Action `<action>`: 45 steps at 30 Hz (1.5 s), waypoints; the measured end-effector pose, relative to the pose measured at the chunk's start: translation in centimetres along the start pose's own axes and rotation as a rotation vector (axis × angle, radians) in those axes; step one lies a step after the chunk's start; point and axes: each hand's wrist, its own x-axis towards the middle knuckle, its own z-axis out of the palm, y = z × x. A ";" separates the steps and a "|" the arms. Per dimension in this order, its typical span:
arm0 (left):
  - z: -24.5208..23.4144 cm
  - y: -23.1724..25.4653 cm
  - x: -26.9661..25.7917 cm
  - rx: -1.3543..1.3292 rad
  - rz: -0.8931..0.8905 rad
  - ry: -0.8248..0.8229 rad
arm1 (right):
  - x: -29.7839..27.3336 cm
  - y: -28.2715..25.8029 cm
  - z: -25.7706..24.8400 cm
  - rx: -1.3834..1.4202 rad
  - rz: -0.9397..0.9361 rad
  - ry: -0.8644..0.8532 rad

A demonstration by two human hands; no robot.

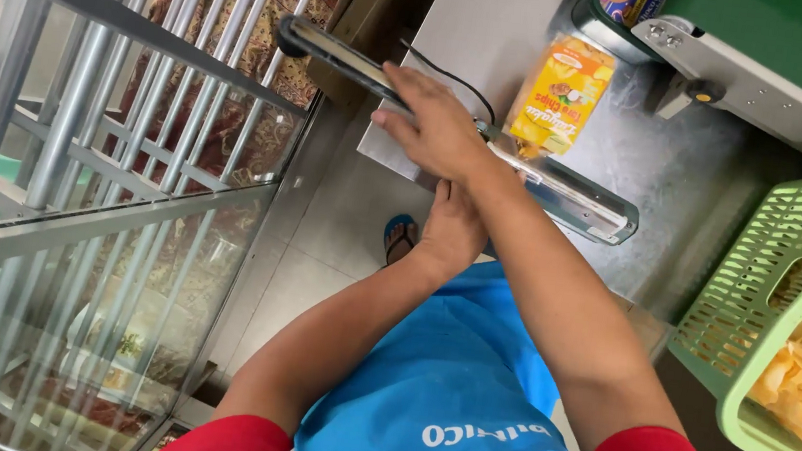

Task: The person is sealing bags of chips using a manual heat sealer at a packaging station.

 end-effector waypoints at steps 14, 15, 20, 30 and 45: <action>-5.4 -2.8 0.0 -0.199 0.170 -0.144 | -17.9 6.3 -5.0 -0.505 -0.011 0.453; -5.6 -3.1 0.5 -0.196 0.179 -0.146 | -18.0 6.7 -5.0 -0.504 -0.006 0.462; -4.9 -5.6 4.5 -0.541 0.180 0.012 | -17.9 6.5 -5.5 -0.435 0.059 0.378; -10.2 -4.6 17.7 -1.006 -0.411 -0.489 | -18.3 6.9 -4.3 -0.557 0.030 0.355; -9.0 -4.4 19.0 -1.293 -0.558 -0.714 | -17.8 7.4 -3.8 -0.531 0.082 0.380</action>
